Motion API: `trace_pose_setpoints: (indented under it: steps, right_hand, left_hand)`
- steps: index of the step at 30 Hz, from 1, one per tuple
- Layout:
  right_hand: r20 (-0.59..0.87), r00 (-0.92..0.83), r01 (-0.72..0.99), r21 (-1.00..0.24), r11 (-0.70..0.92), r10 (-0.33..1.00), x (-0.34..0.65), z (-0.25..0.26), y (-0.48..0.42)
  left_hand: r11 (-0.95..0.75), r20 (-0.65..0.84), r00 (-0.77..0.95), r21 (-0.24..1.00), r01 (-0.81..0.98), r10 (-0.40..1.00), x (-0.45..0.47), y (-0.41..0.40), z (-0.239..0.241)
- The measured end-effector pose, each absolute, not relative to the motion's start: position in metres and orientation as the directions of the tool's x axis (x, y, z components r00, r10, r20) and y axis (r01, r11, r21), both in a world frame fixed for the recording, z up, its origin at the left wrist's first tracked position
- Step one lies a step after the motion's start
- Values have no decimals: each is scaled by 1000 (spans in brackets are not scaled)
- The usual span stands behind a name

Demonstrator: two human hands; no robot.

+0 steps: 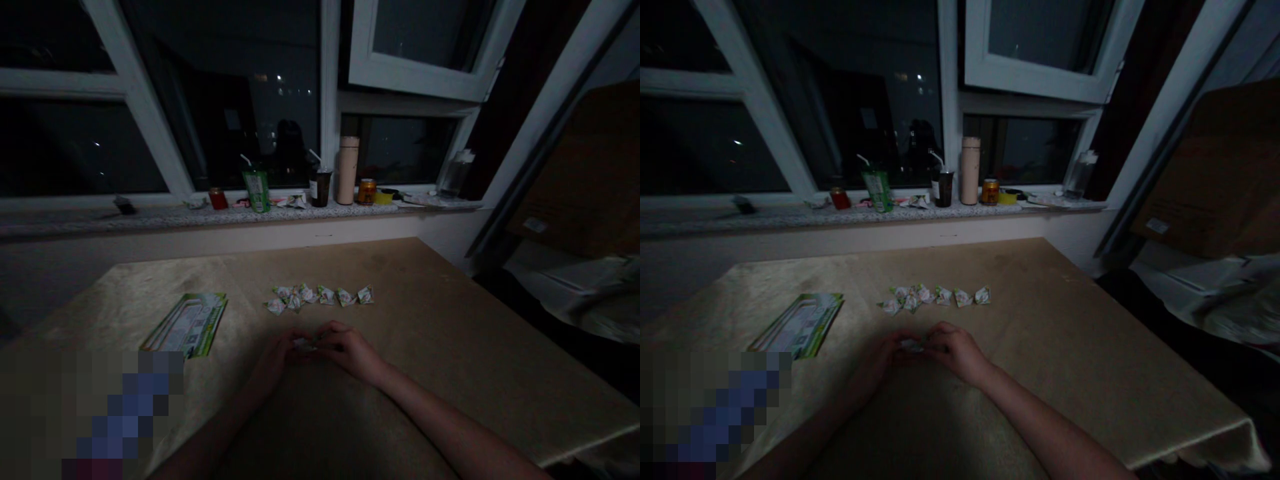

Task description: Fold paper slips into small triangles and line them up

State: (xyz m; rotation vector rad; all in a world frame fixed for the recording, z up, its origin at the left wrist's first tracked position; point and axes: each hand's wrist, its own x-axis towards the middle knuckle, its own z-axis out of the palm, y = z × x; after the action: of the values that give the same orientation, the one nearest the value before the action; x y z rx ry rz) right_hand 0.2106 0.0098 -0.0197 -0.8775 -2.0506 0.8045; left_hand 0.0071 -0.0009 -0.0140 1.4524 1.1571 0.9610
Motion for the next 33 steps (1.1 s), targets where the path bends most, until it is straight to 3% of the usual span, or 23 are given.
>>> trace_pose_setpoints:
  steps: [7,20,33]
  right_hand:
    - [400,-344,239,-838,491,850,206,-22,10]
    - [123,-198,176,-972,158,972,204,-22,11]
    - [114,-184,-9,-993,114,976,200,-23,12]
  left_hand:
    - [-99,46,202,961,260,978,7,-3,-3]
    - [-30,-8,102,932,361,995,19,-8,-2]
    - [-67,47,77,956,285,996,20,-6,-3]
